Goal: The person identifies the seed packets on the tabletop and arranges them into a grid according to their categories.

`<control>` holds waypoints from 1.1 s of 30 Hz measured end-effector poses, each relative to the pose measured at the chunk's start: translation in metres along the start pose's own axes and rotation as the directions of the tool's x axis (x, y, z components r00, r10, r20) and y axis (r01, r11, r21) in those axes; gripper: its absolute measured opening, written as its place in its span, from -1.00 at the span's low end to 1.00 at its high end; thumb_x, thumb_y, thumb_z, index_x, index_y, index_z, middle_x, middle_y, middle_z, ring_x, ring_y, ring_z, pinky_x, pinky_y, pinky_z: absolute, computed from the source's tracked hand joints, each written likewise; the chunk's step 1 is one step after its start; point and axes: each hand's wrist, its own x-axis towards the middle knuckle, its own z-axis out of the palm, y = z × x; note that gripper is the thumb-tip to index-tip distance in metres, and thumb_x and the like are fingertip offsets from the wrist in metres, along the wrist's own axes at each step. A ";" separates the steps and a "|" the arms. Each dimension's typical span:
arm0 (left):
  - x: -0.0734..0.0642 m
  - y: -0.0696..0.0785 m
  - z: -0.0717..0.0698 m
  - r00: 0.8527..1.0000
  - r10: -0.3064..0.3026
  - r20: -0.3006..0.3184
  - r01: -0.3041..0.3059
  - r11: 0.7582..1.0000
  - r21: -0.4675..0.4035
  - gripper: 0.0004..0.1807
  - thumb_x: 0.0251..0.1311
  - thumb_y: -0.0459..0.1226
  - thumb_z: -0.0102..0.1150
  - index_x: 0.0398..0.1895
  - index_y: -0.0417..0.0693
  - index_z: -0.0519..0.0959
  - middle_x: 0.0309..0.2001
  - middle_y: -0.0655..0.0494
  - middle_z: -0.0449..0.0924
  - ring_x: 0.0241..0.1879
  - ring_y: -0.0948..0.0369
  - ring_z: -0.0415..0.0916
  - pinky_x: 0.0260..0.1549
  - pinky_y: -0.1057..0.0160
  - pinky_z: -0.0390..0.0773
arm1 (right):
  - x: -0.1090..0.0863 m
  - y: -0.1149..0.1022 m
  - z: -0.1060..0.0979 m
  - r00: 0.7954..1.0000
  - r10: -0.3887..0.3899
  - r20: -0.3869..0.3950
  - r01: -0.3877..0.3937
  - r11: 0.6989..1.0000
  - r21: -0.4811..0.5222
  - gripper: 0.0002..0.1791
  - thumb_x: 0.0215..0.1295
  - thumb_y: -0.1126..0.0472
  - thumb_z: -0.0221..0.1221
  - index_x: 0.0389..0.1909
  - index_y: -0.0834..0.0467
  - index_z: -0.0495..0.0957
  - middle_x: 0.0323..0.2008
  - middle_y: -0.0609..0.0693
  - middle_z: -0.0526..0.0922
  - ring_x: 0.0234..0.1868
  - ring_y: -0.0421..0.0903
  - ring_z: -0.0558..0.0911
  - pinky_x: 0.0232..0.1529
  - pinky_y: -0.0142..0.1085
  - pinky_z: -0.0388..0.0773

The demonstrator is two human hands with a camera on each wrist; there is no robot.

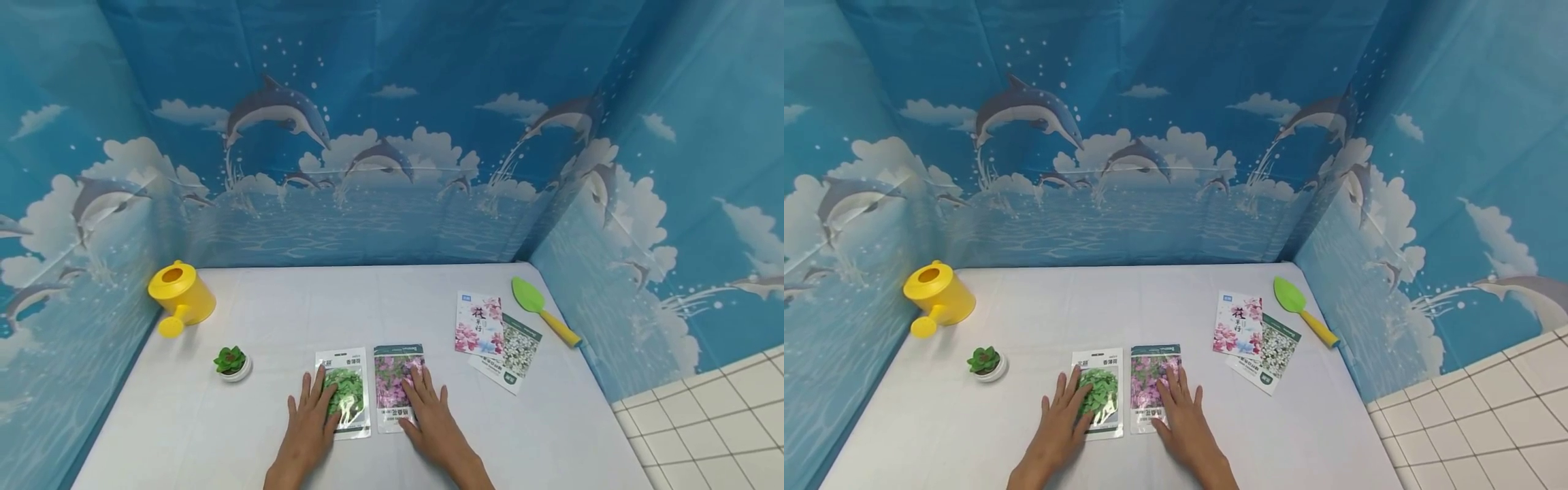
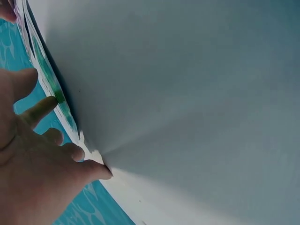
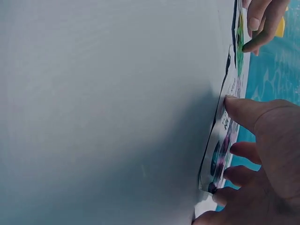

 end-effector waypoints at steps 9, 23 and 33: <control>-0.004 -0.008 0.016 0.994 0.051 -0.097 -0.057 0.996 -0.068 -0.30 0.50 -0.08 0.26 0.60 -0.14 0.37 0.72 -0.21 0.01 0.67 -0.36 -0.10 0.35 -0.76 -0.12 | 0.000 -0.002 0.000 1.000 -0.012 -0.012 0.012 1.000 -0.005 -0.20 0.49 0.05 0.35 0.59 0.34 0.33 0.70 0.30 0.06 0.71 0.35 -0.01 0.49 0.59 -0.01; 0.010 0.001 -0.015 0.998 -0.034 0.047 0.037 0.997 -0.064 -0.23 0.53 -0.10 0.27 0.68 -0.12 0.26 0.75 -0.18 -0.05 0.71 -0.28 -0.19 0.48 -0.61 -0.08 | -0.002 0.027 -0.019 0.980 0.096 -0.174 -0.104 0.994 -0.034 -0.10 0.49 0.07 0.36 0.65 0.37 0.17 0.68 0.42 0.01 0.69 0.42 0.01 0.59 0.38 0.07; 0.039 0.027 -0.010 0.991 0.129 0.035 -0.128 0.992 -0.024 -0.24 0.51 -0.15 0.32 0.65 -0.20 0.29 0.72 -0.22 0.01 0.70 -0.29 -0.12 0.46 -0.60 0.08 | -0.010 0.060 -0.038 0.935 0.292 -0.204 -0.303 0.952 -0.028 0.00 0.53 0.02 0.32 0.66 0.47 0.02 0.68 0.50 -0.13 0.68 0.49 -0.12 0.57 0.49 -0.08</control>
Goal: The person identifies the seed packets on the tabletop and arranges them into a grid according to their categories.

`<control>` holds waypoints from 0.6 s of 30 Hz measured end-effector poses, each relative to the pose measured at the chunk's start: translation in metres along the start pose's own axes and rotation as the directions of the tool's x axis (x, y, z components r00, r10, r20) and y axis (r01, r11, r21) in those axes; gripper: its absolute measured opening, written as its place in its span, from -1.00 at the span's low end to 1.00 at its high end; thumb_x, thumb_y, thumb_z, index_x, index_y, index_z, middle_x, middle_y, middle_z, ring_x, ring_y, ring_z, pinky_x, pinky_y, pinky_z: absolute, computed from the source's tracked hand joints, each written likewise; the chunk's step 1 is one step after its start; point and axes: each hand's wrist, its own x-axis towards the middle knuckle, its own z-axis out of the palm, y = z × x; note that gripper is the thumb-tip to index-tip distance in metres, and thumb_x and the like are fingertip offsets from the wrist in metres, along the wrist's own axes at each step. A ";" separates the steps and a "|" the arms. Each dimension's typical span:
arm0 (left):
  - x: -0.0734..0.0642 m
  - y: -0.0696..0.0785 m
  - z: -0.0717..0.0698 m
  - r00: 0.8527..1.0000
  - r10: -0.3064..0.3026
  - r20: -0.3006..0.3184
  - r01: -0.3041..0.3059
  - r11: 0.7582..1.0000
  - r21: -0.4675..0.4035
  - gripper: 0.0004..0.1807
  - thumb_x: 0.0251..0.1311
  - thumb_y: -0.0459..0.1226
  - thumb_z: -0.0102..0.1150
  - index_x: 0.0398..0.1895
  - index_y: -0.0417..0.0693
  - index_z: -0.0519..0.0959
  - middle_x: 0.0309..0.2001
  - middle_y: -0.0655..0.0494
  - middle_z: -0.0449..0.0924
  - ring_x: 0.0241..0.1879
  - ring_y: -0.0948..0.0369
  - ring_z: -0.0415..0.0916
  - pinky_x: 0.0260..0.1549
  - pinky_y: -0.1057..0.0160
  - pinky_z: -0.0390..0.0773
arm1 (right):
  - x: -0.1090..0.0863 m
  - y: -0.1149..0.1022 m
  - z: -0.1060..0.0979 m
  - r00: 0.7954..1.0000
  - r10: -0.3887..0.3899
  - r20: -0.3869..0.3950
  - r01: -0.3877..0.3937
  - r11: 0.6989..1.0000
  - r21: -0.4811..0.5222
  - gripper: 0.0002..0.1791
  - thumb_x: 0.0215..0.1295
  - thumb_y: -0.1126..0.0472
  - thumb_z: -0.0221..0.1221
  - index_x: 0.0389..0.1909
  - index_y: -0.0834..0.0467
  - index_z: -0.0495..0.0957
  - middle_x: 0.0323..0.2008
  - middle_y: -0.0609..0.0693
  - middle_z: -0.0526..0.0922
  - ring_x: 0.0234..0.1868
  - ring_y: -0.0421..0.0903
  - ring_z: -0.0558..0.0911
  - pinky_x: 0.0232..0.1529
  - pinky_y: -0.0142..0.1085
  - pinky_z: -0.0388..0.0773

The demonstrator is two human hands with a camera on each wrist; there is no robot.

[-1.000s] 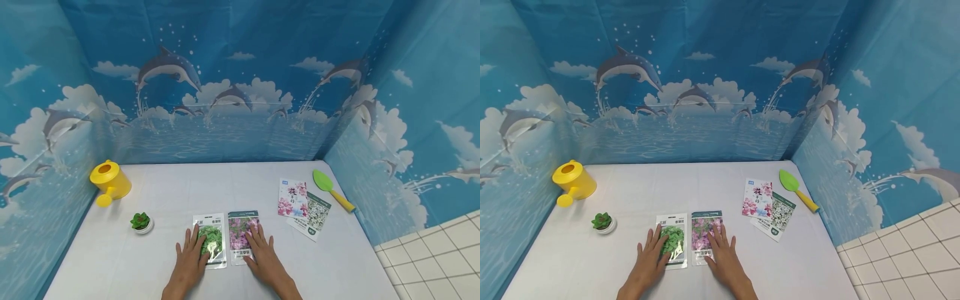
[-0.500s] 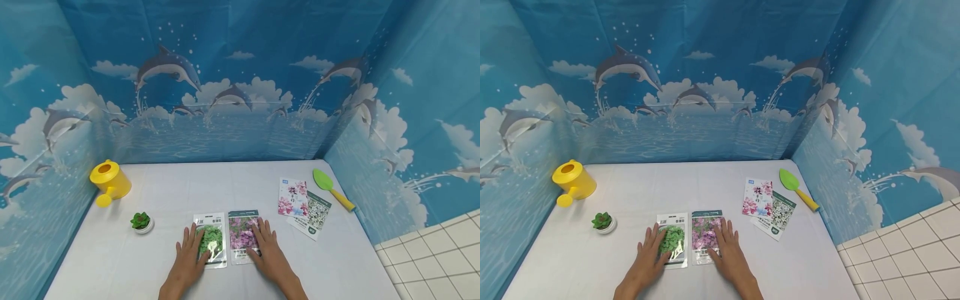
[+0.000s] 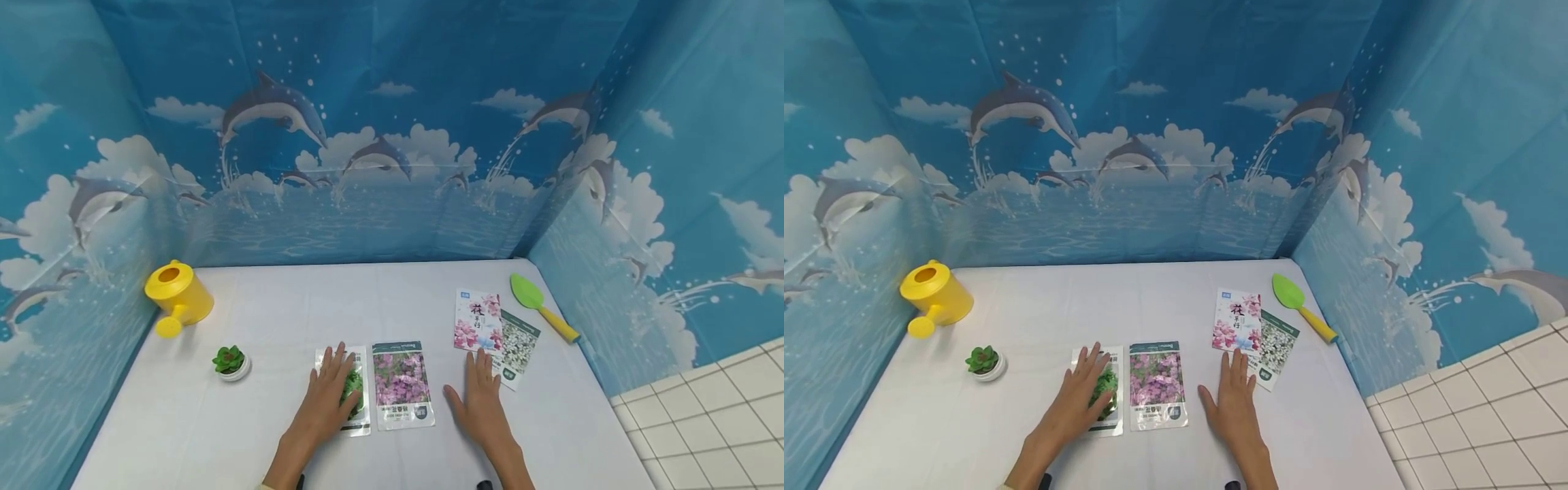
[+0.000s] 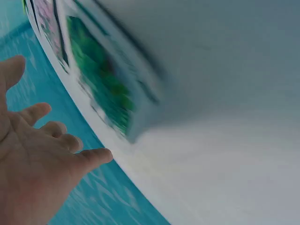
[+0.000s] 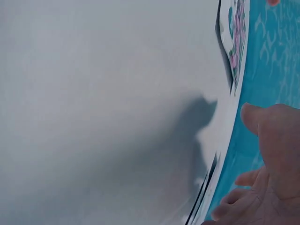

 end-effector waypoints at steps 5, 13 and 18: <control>0.020 0.020 0.008 0.993 0.104 0.060 -0.105 0.994 0.003 -0.25 0.54 -0.15 0.29 0.65 -0.24 0.27 0.71 -0.27 0.01 0.69 -0.30 -0.09 0.47 -0.56 0.14 | 0.001 0.015 -0.007 0.997 0.071 0.032 -0.071 0.997 -0.002 0.01 0.56 0.00 0.28 0.64 0.53 -0.03 0.67 0.53 -0.20 0.68 0.51 -0.18 0.55 0.52 -0.16; 0.053 0.052 0.023 0.964 0.193 0.182 -0.207 0.976 0.061 -0.24 0.60 -0.04 0.18 0.71 -0.11 0.22 0.75 -0.11 -0.05 0.73 -0.15 -0.13 0.56 -0.40 0.14 | 0.001 0.030 -0.011 0.978 0.175 0.115 -0.176 0.984 -0.003 0.06 0.61 -0.05 0.20 0.64 0.56 -0.18 0.66 0.54 -0.32 0.68 0.49 -0.31 0.58 0.47 -0.30; 0.077 0.076 0.035 0.938 0.231 0.259 -0.270 0.955 0.126 -0.26 0.60 -0.01 0.15 0.72 -0.03 0.22 0.75 -0.05 -0.01 0.73 -0.09 -0.08 0.58 -0.33 0.17 | 0.001 0.034 -0.010 0.976 0.180 0.123 -0.183 0.983 0.010 0.09 0.61 -0.08 0.18 0.63 0.60 -0.22 0.65 0.57 -0.31 0.67 0.52 -0.31 0.58 0.46 -0.27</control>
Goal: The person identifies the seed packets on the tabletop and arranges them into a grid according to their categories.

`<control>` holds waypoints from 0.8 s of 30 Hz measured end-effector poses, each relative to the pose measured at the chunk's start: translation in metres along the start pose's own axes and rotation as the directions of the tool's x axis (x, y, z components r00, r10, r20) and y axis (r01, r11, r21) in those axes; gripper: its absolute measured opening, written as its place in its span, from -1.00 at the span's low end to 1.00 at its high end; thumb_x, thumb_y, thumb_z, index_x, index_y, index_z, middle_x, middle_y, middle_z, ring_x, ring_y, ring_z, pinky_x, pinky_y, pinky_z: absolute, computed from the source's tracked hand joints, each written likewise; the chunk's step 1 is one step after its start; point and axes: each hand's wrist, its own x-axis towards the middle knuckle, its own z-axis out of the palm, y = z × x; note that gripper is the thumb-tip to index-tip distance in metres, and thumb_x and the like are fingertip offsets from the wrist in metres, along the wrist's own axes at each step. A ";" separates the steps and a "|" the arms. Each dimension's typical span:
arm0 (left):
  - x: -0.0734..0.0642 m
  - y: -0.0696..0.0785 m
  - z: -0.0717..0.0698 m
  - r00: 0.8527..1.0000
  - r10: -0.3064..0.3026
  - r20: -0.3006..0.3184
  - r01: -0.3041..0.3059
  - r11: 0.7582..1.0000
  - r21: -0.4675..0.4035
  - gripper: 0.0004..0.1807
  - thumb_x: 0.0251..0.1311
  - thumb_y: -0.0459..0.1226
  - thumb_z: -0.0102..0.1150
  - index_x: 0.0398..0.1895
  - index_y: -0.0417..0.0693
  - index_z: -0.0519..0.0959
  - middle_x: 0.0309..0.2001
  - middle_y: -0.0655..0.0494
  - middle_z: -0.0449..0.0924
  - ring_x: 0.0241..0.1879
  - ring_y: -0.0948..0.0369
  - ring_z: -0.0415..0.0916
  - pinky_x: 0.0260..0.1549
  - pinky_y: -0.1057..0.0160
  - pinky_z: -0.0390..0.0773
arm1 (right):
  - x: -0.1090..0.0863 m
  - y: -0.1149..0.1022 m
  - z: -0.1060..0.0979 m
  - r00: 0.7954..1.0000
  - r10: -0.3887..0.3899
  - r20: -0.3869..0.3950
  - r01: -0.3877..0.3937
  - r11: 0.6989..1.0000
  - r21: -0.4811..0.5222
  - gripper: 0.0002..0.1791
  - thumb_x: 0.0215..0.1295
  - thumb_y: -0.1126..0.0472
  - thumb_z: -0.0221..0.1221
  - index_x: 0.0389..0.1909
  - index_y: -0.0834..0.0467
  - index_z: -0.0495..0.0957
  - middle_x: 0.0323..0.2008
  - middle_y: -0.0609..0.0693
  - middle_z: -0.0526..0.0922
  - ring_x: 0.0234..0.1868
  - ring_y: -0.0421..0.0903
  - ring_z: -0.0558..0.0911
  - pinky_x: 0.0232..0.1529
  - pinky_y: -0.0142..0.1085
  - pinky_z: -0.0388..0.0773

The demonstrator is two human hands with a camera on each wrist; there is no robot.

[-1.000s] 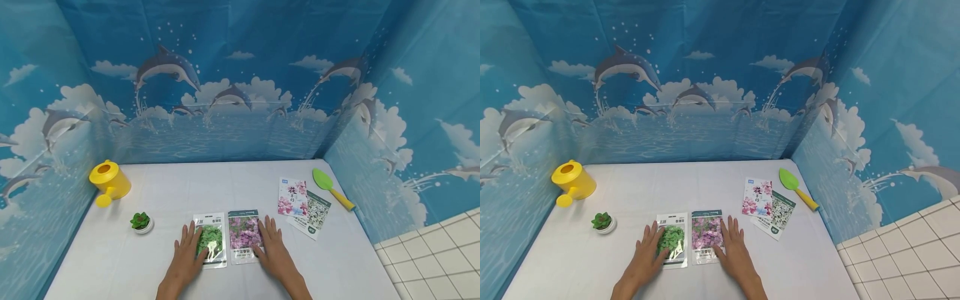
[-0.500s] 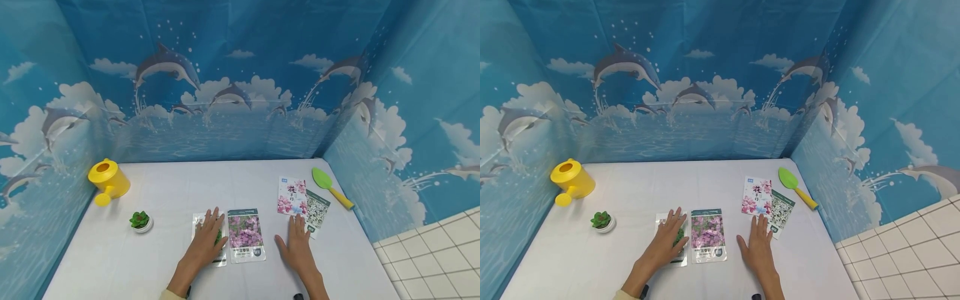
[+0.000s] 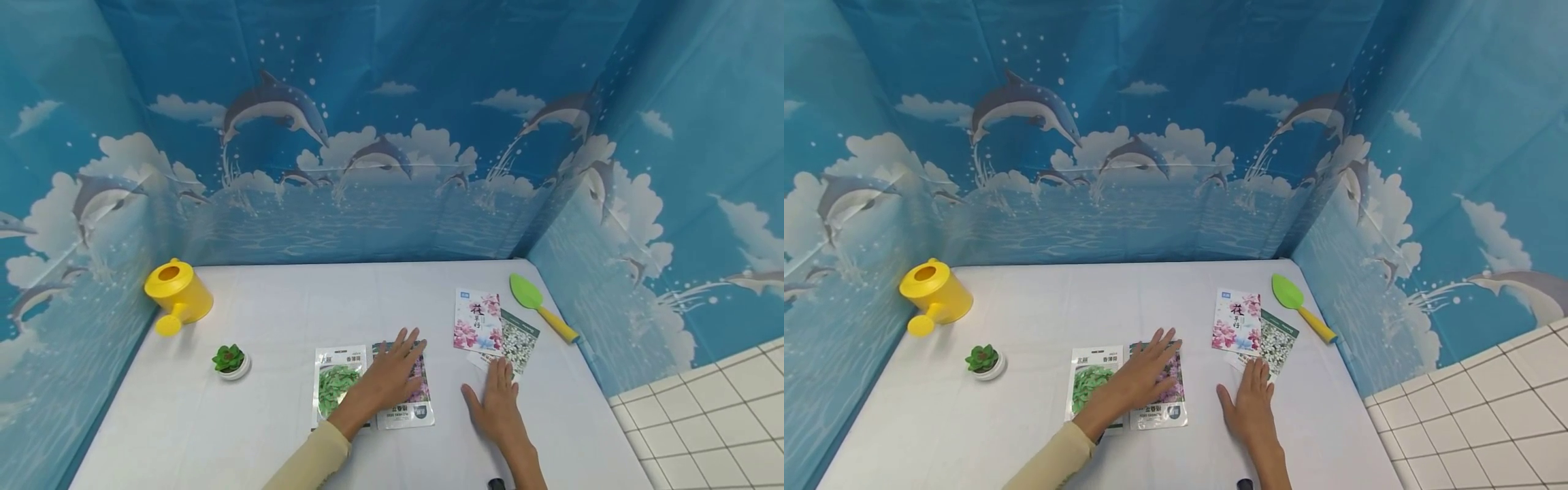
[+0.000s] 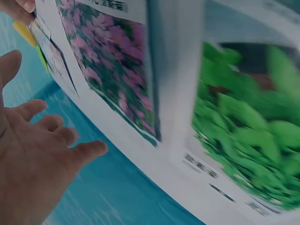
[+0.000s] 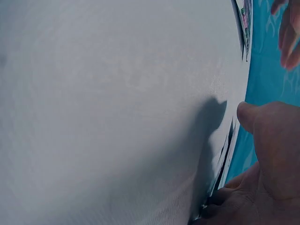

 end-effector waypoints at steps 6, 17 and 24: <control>0.040 0.019 0.016 0.997 0.029 0.075 -0.036 0.995 0.096 -0.25 0.60 0.07 0.13 0.73 0.14 0.21 0.76 0.09 -0.02 0.74 0.02 -0.11 0.62 -0.21 0.17 | -0.001 0.004 0.000 1.000 0.000 0.015 0.000 1.000 -0.031 0.11 0.61 -0.07 0.20 0.61 0.63 -0.23 0.64 0.58 -0.32 0.67 0.53 -0.30 0.58 0.46 -0.25; 0.076 0.043 0.038 0.987 0.054 0.153 -0.080 0.982 0.170 -0.21 0.57 0.05 0.19 0.74 0.07 0.19 0.75 0.11 0.04 0.74 0.08 -0.08 0.65 -0.18 0.11 | -0.006 0.001 0.002 0.996 -0.072 -0.062 0.068 0.996 -0.065 0.02 0.55 0.00 0.27 0.56 0.66 -0.02 0.63 0.61 -0.17 0.65 0.57 -0.15 0.53 0.53 -0.09; 0.083 0.045 0.053 0.980 0.011 0.200 -0.056 0.974 0.220 -0.19 0.59 0.09 0.13 0.76 0.15 0.13 0.75 0.23 0.02 0.73 0.16 -0.07 0.66 -0.14 0.08 | -0.007 0.002 0.004 0.996 -0.067 -0.053 0.064 0.996 -0.066 0.03 0.58 -0.02 0.24 0.59 0.64 -0.06 0.64 0.59 -0.20 0.66 0.55 -0.17 0.55 0.51 -0.11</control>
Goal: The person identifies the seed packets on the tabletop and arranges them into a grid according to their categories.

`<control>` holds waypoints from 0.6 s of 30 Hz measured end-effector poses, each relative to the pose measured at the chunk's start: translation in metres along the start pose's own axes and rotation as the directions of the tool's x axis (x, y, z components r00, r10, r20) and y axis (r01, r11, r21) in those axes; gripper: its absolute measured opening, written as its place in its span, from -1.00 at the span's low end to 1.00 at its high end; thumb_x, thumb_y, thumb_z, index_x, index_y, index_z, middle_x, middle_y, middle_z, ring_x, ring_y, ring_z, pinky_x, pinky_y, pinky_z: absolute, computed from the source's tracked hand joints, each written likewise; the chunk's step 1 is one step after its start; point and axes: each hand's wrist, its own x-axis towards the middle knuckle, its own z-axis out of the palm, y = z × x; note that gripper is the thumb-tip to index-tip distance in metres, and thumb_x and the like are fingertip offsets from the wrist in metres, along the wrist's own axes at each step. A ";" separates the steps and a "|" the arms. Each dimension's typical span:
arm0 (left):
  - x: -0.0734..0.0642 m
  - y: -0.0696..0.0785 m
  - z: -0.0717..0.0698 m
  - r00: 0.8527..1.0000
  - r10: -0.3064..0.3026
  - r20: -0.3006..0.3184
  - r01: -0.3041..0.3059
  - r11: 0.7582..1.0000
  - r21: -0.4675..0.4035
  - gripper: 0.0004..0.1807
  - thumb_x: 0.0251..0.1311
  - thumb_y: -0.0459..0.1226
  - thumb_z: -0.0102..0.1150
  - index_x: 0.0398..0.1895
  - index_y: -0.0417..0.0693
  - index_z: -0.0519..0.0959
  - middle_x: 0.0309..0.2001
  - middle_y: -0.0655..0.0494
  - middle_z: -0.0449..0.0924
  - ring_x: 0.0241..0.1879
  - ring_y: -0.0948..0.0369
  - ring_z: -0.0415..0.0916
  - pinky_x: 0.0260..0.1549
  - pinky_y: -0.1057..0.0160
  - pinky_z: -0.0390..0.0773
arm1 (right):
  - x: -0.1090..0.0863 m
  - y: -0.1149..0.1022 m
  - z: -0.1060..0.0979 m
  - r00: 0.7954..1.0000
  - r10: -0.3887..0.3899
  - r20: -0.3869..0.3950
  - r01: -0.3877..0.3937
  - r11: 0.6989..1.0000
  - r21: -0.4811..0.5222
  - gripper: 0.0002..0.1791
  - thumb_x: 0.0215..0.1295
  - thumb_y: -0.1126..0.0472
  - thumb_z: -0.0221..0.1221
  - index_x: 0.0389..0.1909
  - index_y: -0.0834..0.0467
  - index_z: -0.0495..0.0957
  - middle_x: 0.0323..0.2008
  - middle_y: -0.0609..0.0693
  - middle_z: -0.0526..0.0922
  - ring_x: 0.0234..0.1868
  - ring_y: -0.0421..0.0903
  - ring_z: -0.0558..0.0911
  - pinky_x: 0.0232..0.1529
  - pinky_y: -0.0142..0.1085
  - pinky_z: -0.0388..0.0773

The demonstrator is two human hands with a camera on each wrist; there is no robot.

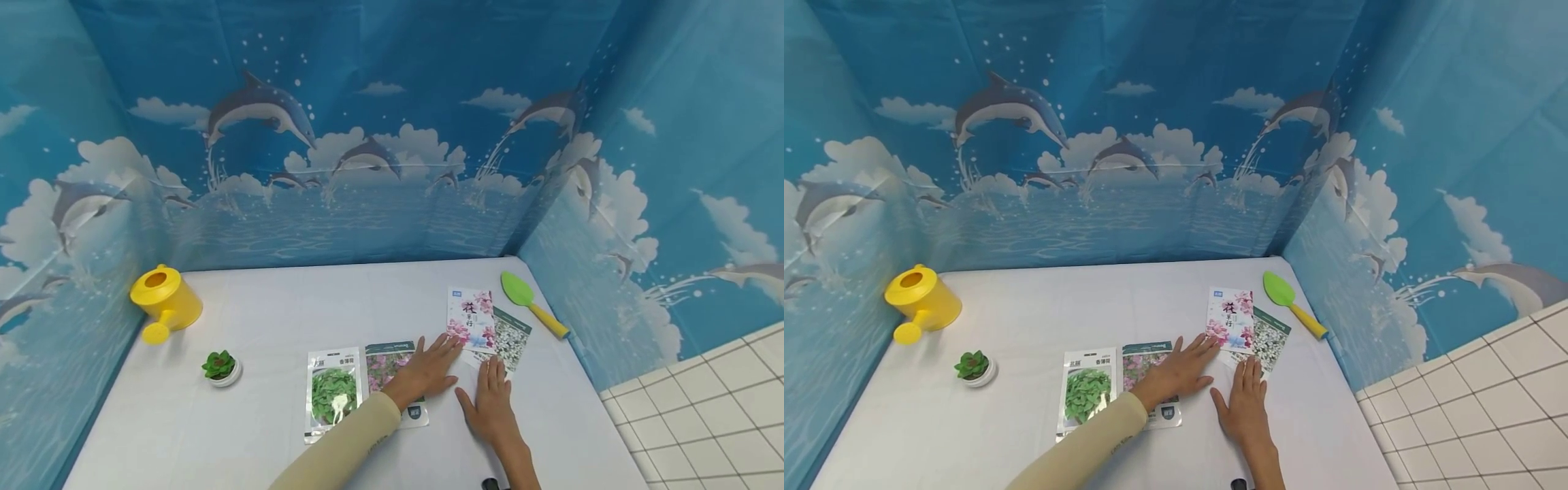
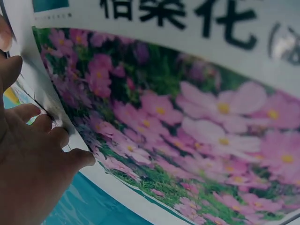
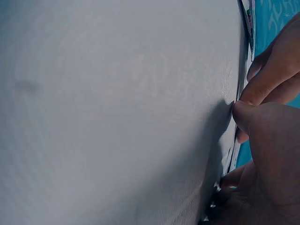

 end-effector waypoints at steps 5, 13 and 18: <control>0.005 0.000 0.008 0.999 -0.025 0.020 0.025 1.000 0.004 -0.21 0.61 0.12 0.07 0.77 0.17 0.10 0.76 0.29 -0.07 0.74 0.21 -0.16 0.68 -0.14 -0.04 | -0.001 0.000 0.000 1.000 0.002 -0.005 -0.002 1.000 -0.011 0.02 0.57 0.01 0.26 0.59 0.63 -0.06 0.65 0.58 -0.20 0.66 0.55 -0.17 0.55 0.50 -0.12; 0.000 0.002 -0.005 0.999 -0.032 -0.014 0.032 0.998 0.050 -0.29 0.64 0.08 0.03 0.73 0.12 0.23 0.74 0.22 0.07 0.73 0.16 -0.04 0.66 -0.13 0.09 | -0.001 -0.001 -0.001 1.000 0.003 -0.021 -0.003 1.000 -0.021 0.00 0.58 0.00 0.24 0.59 0.63 -0.04 0.65 0.57 -0.17 0.67 0.54 -0.15 0.55 0.49 -0.11; 0.000 -0.003 -0.007 0.999 -0.044 -0.017 0.045 0.998 0.051 -0.32 0.65 0.07 0.03 0.71 0.14 0.26 0.73 0.25 0.09 0.72 0.15 -0.02 0.66 -0.16 0.09 | -0.003 -0.002 0.000 1.000 0.008 -0.017 -0.008 1.000 -0.018 0.00 0.58 0.00 0.24 0.58 0.63 -0.03 0.65 0.58 -0.17 0.66 0.55 -0.14 0.56 0.49 -0.10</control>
